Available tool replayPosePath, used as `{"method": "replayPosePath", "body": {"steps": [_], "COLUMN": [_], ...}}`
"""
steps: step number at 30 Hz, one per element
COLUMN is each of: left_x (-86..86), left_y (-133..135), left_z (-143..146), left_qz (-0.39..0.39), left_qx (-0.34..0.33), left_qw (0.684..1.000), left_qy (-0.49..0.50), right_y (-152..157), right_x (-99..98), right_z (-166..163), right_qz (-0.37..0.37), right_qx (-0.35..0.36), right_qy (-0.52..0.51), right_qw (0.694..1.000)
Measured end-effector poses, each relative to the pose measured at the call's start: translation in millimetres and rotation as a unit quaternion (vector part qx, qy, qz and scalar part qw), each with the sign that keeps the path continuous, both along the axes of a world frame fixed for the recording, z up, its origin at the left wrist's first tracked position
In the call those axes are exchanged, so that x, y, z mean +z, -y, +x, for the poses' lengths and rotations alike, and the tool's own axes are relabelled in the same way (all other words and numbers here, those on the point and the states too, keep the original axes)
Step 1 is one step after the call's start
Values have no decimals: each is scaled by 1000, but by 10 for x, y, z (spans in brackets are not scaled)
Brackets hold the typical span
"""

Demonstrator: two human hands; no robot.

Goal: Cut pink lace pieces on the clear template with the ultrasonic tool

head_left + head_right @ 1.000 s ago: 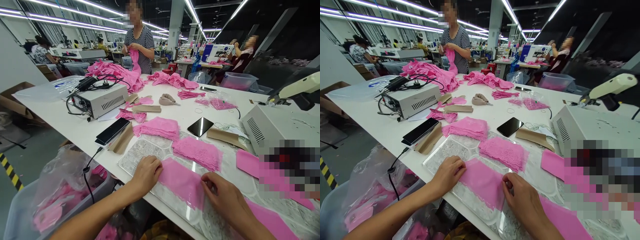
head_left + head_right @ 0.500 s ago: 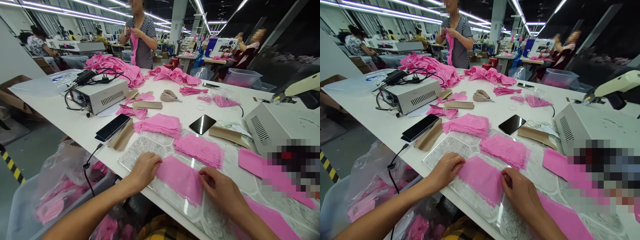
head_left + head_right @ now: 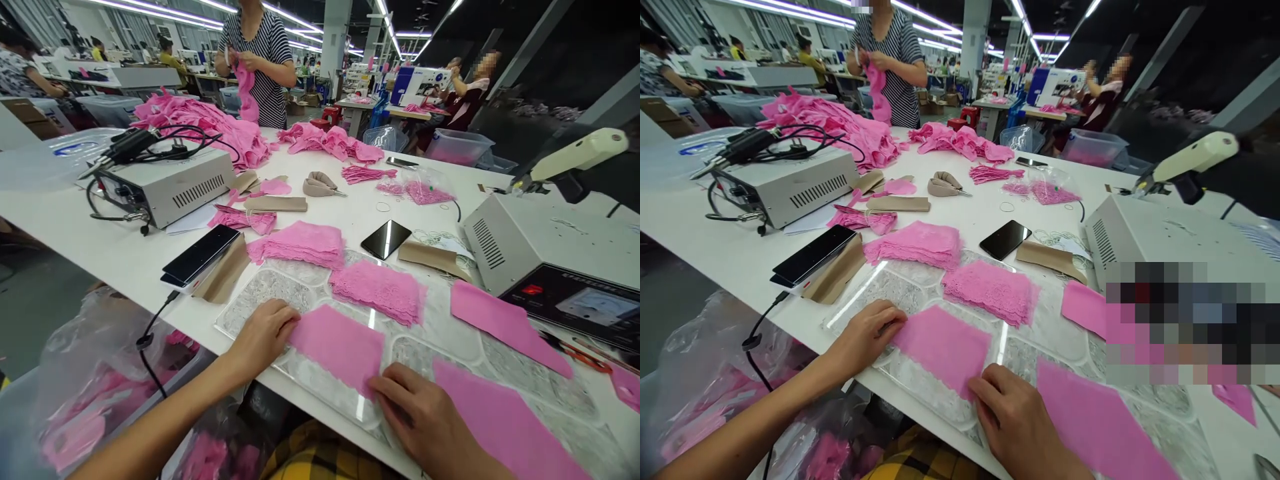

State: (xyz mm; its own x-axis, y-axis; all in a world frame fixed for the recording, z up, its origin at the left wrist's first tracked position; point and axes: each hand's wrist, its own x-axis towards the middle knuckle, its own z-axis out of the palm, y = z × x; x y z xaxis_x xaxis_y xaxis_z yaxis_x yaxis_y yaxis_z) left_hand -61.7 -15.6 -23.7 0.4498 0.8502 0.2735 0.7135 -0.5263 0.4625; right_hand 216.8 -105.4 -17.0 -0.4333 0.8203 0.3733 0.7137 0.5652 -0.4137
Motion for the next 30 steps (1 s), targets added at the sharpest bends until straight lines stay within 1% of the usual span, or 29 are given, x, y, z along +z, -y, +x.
{"method": "replayPosePath", "body": {"steps": [3, 4, 6, 8, 10, 13, 14, 16, 18, 20, 23, 27, 30], "left_x": [15, 24, 48, 73, 92, 89, 78, 50, 24, 6, -14, -60, -98], "left_y": [5, 11, 37, 79, 130, 186, 192, 185, 160, 127, 79, 39, 16], "left_z": [-14, 5, 99, 278, 531, 980, 1127, 1388, 1582, 1703, 1771, 1760, 1745], "left_qz": [40, 62, 104, 124, 124, 109, 101, 89, 80, 81, 109, 171, 193], "left_qx": [-3, -9, -38, -96, -179, -310, -346, -394, -422, -440, -454, -442, -431], "left_qw": [999, 998, 994, 987, 975, 944, 933, 914, 901, 890, 877, 870, 869], "left_qy": [9, 14, 25, 37, 41, 14, -3, -35, -63, -86, -113, -139, -148], "right_y": [71, 110, 227, 397, 602, 893, 968, 1072, 1119, 1133, 1148, 1192, 1208], "right_x": [27, 38, 50, 43, 16, -48, -71, -113, -147, -174, -208, -230, -229], "right_z": [147, 242, 488, 770, 1032, 1307, 1364, 1438, 1480, 1514, 1568, 1610, 1606], "right_qz": [10, 12, 15, 22, 40, 66, 78, 101, 119, 121, 117, 115, 115], "right_qx": [-43, -73, -157, -253, -333, -410, -422, -431, -424, -414, -403, -392, -385], "right_qy": [-31, -42, -56, -54, -42, -9, 0, 8, 0, -10, -28, -46, -46], "right_qw": [999, 996, 986, 966, 941, 910, 903, 897, 898, 902, 907, 911, 915]}}
